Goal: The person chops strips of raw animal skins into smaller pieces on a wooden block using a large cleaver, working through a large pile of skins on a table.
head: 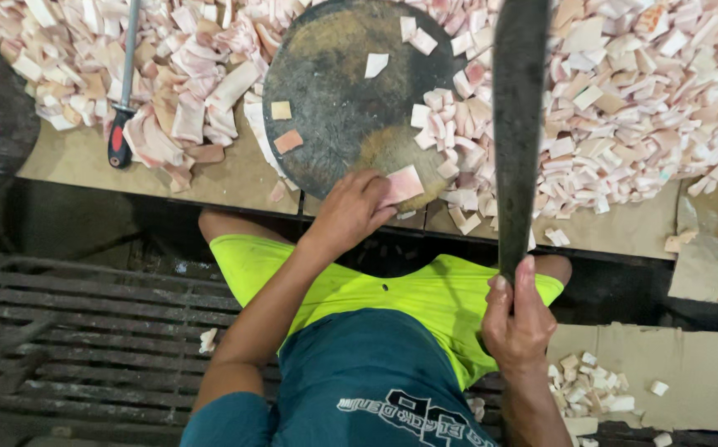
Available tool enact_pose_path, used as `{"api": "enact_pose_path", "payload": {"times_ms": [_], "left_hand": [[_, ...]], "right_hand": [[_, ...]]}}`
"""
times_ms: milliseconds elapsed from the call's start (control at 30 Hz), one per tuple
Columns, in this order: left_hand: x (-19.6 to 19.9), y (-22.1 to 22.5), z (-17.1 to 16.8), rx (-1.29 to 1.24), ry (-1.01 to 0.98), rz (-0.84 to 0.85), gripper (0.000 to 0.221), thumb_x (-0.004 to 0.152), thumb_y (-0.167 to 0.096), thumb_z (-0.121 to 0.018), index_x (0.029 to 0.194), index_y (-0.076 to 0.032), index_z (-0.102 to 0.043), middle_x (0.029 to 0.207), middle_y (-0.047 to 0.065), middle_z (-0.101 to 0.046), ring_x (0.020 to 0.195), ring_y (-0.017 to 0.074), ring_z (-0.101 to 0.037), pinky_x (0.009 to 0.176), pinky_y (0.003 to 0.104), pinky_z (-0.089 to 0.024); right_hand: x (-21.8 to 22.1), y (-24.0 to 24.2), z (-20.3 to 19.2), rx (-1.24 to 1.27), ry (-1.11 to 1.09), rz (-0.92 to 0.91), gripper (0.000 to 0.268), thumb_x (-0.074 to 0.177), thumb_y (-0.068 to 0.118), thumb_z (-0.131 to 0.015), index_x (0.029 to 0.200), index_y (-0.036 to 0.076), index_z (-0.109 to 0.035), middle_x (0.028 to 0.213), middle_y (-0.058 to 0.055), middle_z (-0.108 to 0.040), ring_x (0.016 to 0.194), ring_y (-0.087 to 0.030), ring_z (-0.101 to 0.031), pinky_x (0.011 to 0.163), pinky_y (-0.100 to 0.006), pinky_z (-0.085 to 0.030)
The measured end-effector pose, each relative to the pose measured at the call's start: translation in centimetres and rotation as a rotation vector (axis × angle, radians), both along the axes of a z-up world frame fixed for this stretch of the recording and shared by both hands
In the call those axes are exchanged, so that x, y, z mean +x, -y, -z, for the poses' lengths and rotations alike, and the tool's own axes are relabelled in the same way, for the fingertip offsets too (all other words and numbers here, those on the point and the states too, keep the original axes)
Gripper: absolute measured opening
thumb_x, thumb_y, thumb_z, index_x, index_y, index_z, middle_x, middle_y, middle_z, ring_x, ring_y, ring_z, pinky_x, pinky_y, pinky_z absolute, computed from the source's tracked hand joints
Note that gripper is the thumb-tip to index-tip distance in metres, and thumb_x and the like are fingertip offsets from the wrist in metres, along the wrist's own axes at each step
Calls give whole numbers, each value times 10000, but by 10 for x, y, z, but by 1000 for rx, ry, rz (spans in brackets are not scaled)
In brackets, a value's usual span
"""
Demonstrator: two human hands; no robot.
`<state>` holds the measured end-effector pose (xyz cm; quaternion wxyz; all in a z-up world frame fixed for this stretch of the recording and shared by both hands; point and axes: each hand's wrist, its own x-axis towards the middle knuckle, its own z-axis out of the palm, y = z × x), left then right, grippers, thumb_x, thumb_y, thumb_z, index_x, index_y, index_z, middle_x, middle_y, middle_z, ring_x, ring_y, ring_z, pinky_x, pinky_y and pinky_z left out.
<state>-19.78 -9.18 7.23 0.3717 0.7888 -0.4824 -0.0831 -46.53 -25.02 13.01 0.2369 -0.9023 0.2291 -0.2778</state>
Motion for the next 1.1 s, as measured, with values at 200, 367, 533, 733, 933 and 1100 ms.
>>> {"api": "enact_pose_path", "payload": {"times_ms": [200, 367, 533, 733, 933, 1100], "left_hand": [[10, -33, -10, 78, 110, 113, 288, 904, -172, -704, 1153, -34, -663, 1169, 141, -646, 1090, 350, -622, 959, 452, -513], [11, -29, -8, 74, 210, 182, 244, 928, -140, -637, 1129, -12, -693, 1164, 119, -661, 1093, 324, -638, 933, 424, -531], [12, -25, -1, 29, 216, 166, 242, 906, -120, -614, 1109, -14, -692, 1189, 116, -664, 1122, 316, -637, 945, 412, -527], [12, -20, 1, 86, 198, 169, 246, 904, -111, -613, 1111, -15, -705, 1176, 120, -668, 1103, 313, -642, 947, 407, -527], [12, -13, -3, 77, 146, 147, 150, 923, -143, -635, 1010, -32, -688, 1090, 114, -677, 1096, 314, -663, 934, 415, -539], [11, -11, -3, 22, 152, 129, 179, 910, -142, -638, 1029, -18, -689, 1092, 119, -673, 1078, 319, -658, 912, 421, -540]], "right_hand": [[26, -17, 32, -36, -451, -229, 618, 851, -51, -701, 1454, 1, -575, 808, -194, -699, 648, -371, -667, 576, -473, -523], [18, -7, 11, 54, -180, -231, 578, 909, -70, -659, 1470, 13, -544, 927, -219, -687, 726, -333, -678, 630, -401, -548], [13, -9, 6, -116, 41, -141, 507, 972, -94, -684, 1445, -106, -503, 866, -157, -675, 654, -228, -650, 589, -364, -523], [34, -16, 26, -147, -410, -278, 582, 837, -41, -690, 1407, -69, -574, 820, -182, -714, 626, -328, -673, 530, -429, -520], [12, -2, 7, 3, -106, -180, 585, 957, -35, -656, 1512, 20, -480, 901, -198, -679, 722, -322, -686, 638, -422, -552], [22, -9, 23, -129, -151, -177, 615, 933, -56, -733, 1498, 8, -497, 767, -161, -659, 594, -318, -625, 548, -450, -498]]}}
